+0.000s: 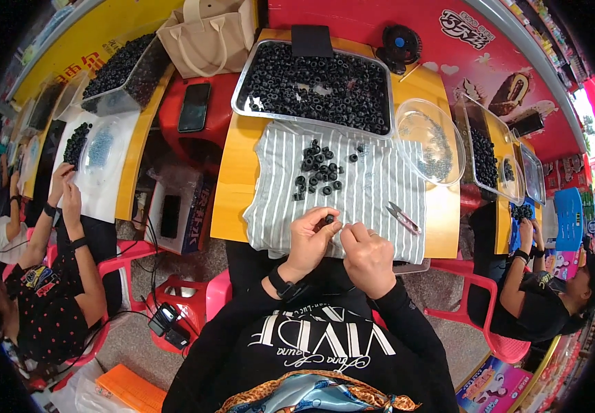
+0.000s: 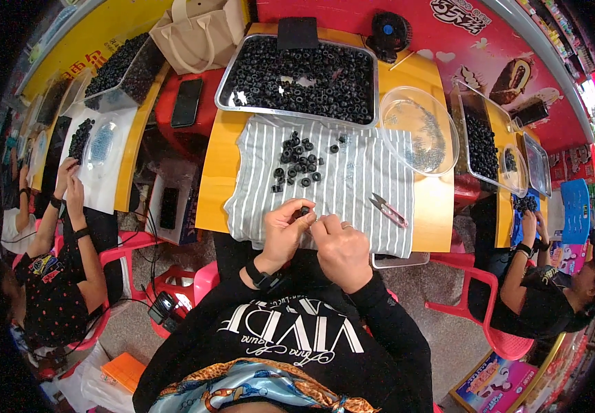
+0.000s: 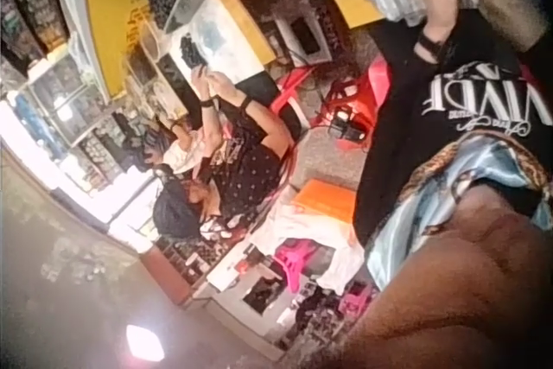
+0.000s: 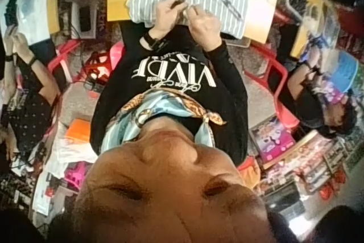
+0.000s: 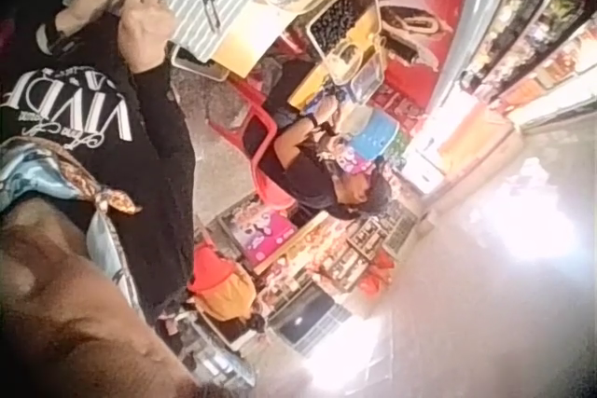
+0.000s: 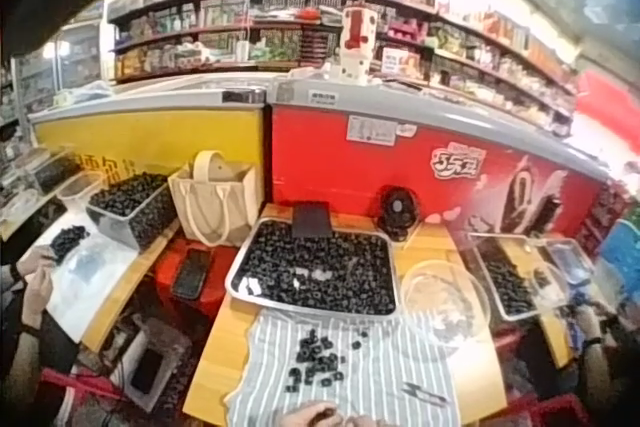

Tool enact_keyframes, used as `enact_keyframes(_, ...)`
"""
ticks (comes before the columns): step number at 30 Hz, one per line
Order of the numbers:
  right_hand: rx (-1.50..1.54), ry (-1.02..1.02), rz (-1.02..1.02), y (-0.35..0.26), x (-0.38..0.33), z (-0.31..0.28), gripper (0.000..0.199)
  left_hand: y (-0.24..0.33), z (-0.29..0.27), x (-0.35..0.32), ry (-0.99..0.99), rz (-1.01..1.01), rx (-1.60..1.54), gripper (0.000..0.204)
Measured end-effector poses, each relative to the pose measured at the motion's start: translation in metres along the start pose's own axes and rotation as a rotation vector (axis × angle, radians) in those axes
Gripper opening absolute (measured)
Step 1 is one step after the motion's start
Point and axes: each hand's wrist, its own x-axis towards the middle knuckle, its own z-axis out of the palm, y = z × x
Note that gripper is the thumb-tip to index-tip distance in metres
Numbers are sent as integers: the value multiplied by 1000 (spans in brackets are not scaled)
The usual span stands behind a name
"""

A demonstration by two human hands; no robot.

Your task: Sorting and inspecting black plastic or rubber components at a manufacturing workstation.

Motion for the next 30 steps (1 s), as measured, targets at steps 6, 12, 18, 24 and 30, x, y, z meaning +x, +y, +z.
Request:
enact_keyframes(6,-120,-76,14,-7,9,-6,14,-11,-4,6,-11,23,45,14)
enact_keyframes(12,43,-60,25,4,9,-3,14,-7,-7,7,-43,-84,-186,17)
enact_keyframes(18,182,32,127,34,-10,5,9,4,-15,7,-76,-194,-299,32)
enact_keyframes(24,-23,94,138,44,5,2,18,4,-37,10,-318,-235,-568,41)
enact_keyframes(30,699,211,92,10,18,17,30,15,-28,10,-309,-323,-656,56)
